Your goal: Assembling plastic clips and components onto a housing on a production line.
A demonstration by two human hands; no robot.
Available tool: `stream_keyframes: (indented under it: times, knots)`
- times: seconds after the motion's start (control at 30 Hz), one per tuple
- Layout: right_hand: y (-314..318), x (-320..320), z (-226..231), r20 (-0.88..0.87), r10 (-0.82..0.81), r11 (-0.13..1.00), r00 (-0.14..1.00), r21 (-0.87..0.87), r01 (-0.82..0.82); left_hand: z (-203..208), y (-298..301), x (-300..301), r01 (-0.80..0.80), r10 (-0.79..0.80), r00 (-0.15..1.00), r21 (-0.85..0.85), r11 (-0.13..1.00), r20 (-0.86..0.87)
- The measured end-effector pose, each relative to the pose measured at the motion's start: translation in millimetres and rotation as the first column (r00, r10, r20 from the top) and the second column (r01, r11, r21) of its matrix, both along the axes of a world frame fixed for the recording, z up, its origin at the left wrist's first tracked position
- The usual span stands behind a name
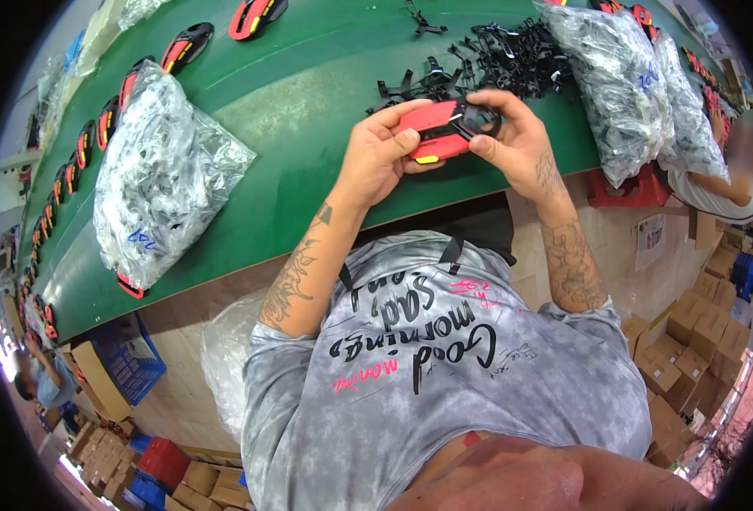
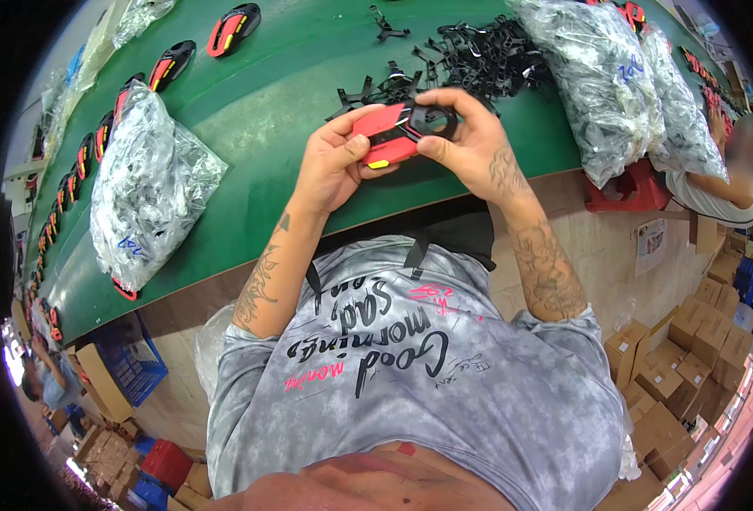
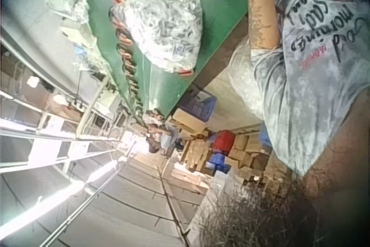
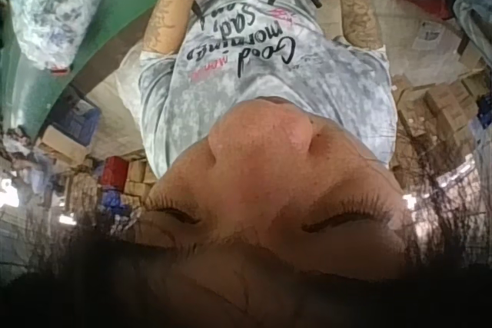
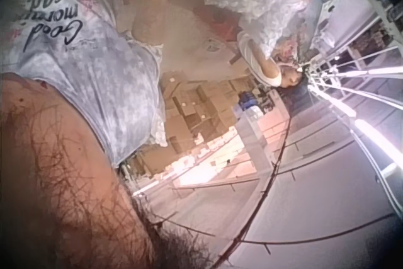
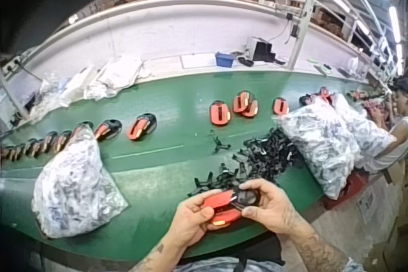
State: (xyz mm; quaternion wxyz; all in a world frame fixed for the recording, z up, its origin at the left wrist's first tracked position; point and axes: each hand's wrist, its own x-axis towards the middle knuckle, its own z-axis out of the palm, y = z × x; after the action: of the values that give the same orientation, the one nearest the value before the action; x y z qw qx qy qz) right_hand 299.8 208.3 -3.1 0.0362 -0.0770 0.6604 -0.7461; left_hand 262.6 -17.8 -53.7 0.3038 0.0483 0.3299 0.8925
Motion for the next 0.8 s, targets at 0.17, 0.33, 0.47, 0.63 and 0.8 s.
stream_keyframes:
  times: [0.17,0.33,0.47,0.63,0.8]
  knots:
    - [-16,5,-5,0.077,-0.176,0.979,0.981,0.117,0.166,-4,10,4,-0.085,-0.045,0.917,-0.304,0.949,-0.397]
    - [-31,15,-12,0.224,-0.323,0.931,0.920,-0.098,0.351,17,18,32,-0.577,-0.111,0.594,-0.517,0.632,-0.797]
    - [-35,4,3,0.373,-0.280,0.805,0.885,-0.412,0.428,38,16,19,-0.672,-0.162,0.429,-0.433,0.600,-0.889]
    - [-36,-3,19,0.263,-0.325,0.795,0.909,-0.444,0.412,51,16,1,-0.620,-0.190,0.428,-0.440,0.649,-0.883]
    - [-30,-26,9,0.169,-0.303,0.854,0.938,-0.387,0.346,48,23,-11,-0.491,-0.061,0.682,-0.518,0.701,-0.729]
